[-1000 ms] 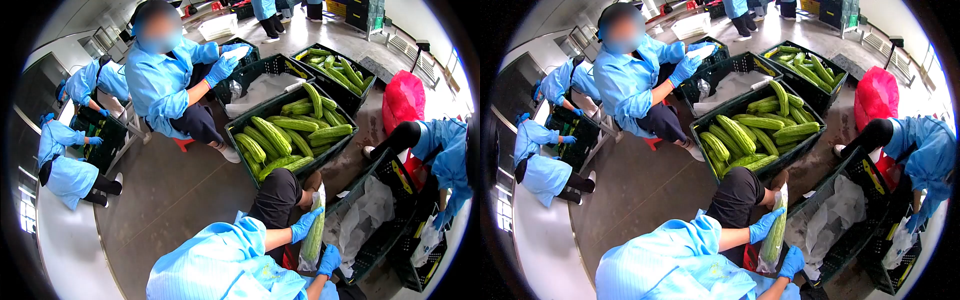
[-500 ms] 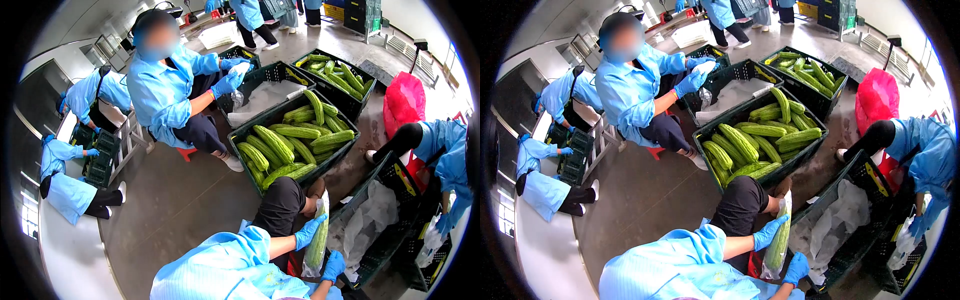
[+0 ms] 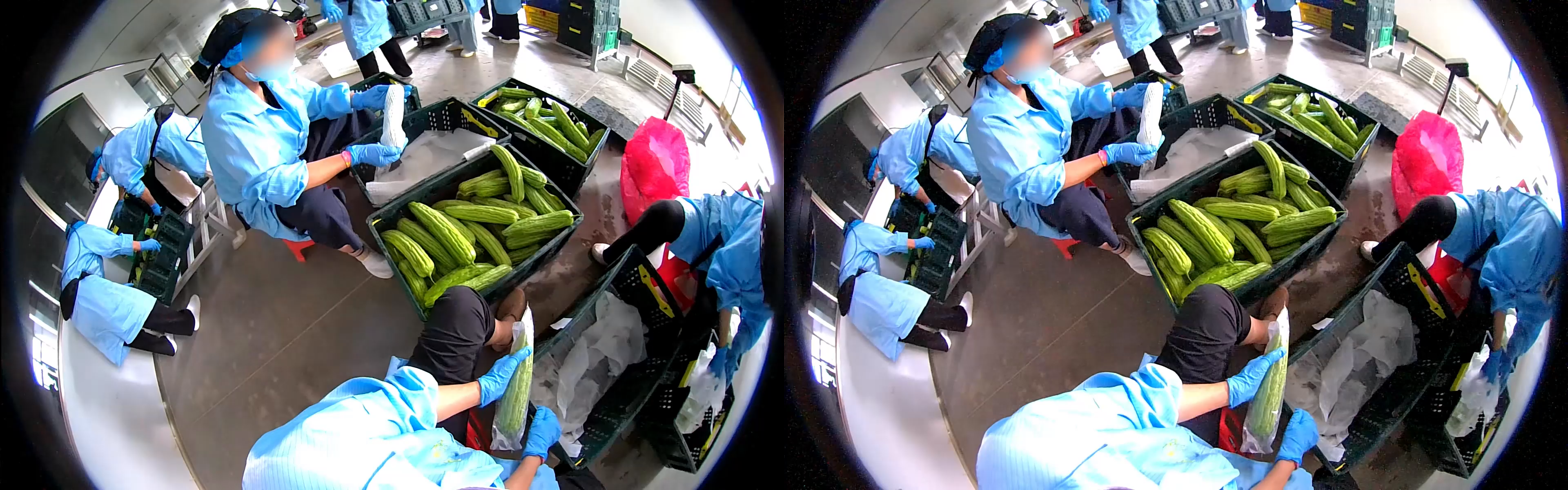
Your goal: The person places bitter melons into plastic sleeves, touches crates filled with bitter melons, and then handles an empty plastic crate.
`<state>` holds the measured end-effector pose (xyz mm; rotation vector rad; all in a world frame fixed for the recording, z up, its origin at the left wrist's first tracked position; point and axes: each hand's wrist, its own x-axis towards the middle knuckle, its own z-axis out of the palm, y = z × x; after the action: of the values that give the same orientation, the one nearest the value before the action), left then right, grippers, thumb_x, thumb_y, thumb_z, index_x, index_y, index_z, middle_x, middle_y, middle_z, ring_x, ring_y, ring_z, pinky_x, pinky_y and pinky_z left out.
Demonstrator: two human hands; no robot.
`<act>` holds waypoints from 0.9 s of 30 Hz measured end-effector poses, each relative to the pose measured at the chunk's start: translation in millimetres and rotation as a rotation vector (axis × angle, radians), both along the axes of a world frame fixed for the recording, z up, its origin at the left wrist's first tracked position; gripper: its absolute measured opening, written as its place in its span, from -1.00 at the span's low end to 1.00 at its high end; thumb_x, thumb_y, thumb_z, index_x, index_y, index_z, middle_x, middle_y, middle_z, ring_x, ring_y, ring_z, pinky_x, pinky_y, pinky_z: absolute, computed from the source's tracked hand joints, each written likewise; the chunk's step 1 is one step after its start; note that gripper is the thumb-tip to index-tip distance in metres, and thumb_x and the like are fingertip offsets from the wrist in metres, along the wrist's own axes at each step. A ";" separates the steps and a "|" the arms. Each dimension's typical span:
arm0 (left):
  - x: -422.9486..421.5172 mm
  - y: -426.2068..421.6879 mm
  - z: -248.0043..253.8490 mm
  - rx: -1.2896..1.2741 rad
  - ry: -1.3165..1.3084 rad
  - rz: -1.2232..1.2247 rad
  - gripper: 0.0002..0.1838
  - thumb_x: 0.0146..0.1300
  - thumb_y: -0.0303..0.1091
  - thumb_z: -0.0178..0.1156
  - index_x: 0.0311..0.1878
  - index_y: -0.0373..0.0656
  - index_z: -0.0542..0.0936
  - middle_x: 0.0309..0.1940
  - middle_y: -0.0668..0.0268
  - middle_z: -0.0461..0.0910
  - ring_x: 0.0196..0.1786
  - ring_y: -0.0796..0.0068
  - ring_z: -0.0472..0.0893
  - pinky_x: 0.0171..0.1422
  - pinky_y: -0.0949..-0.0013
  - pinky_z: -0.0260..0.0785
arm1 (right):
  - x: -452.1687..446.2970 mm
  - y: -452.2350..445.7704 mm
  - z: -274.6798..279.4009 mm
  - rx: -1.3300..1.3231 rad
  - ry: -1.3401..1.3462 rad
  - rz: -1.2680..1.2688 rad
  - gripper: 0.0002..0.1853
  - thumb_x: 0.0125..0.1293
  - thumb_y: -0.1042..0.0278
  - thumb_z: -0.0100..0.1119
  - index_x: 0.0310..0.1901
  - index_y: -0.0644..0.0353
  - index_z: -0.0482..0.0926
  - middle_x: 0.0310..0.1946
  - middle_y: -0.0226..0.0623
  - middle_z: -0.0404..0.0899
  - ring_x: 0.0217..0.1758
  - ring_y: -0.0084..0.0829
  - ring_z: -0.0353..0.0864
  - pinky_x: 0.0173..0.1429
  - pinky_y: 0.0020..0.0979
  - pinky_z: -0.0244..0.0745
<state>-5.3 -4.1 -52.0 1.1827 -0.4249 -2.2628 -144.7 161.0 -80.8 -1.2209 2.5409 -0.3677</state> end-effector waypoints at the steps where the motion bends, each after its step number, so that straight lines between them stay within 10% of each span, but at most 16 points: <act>1: -0.3 -0.6 1.0 0.009 0.000 -0.007 -0.46 0.24 0.16 0.26 0.01 -0.14 0.61 -0.26 0.39 0.59 -0.23 0.57 0.51 -0.06 0.40 0.38 | -0.4 0.3 -1.5 0.000 0.008 0.012 -0.58 0.35 0.01 0.00 -0.29 0.21 0.71 -0.34 -0.03 0.68 -0.31 -0.04 0.66 -0.21 -0.09 0.50; 27: 1.0 0.3 4.6 -0.034 0.027 -0.023 -0.49 0.27 0.15 0.23 0.00 -0.12 0.61 -0.28 0.43 0.58 -0.25 0.60 0.52 -0.09 0.43 0.39 | 3.1 0.6 -2.5 -0.022 0.052 -0.031 -0.56 0.38 0.02 -0.06 -0.30 0.19 0.71 -0.34 -0.06 0.69 -0.31 -0.05 0.67 -0.21 -0.09 0.52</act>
<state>-4.2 -3.8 -47.4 1.1343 -0.4666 -2.2800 -141.6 161.6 -83.3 -1.2154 2.6090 -0.3767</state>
